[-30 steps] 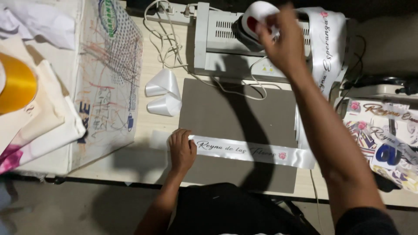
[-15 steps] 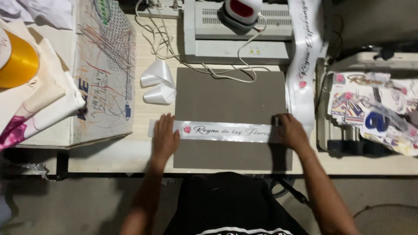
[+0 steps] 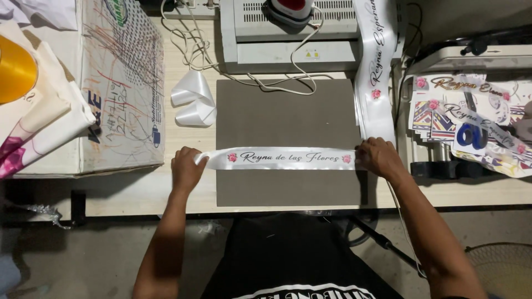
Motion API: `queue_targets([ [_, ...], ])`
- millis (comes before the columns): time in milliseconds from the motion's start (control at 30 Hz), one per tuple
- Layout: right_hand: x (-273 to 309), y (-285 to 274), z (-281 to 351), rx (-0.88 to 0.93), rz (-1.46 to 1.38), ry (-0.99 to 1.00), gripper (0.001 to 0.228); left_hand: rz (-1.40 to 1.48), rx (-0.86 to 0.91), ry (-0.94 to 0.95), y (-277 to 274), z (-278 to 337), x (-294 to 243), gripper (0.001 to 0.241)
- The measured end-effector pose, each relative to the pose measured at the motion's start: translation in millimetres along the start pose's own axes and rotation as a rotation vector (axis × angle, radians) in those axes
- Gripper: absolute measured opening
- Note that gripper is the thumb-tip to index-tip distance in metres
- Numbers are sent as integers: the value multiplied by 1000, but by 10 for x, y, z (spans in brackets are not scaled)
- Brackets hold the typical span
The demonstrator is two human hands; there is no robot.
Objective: The person aligns a white satin sash on a work surface and uses a handheld laser device to mark the fabric. They then handle a roll of yellow ribbon, unroll a section, and cut it with scissors.
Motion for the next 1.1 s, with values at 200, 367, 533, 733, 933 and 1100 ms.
queue_targets([
  [200,61,-122,38,-52,-294,70,50,509,273,-466,-170,66,-89,29],
  [367,-96,-52,-29,-14,-372,165,46,681,129,-353,78,55,94,27],
  [533,-306,-33,-188,88,-312,37,42,887,153,-459,-143,-40,-66,26],
  [733,126,-519,-65,289,-946,365,32,964,196,-496,-249,-236,-394,23],
  [933,-303,-627,-129,233,-878,390,42,1213,163,-649,-597,-339,-467,19],
  [1100,-475,-714,-94,184,-777,552,50,816,63,-529,-438,-345,-180,23],
])
Point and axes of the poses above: each hand's wrist, its own z-axis away from the middle knuckle, its own y-axis out of the palm, x = y × z, the point moved 4 cm from there along -z, towards the middle knuckle, and after that the axes turned 10 degrees about -z, right-handed, at the moved point
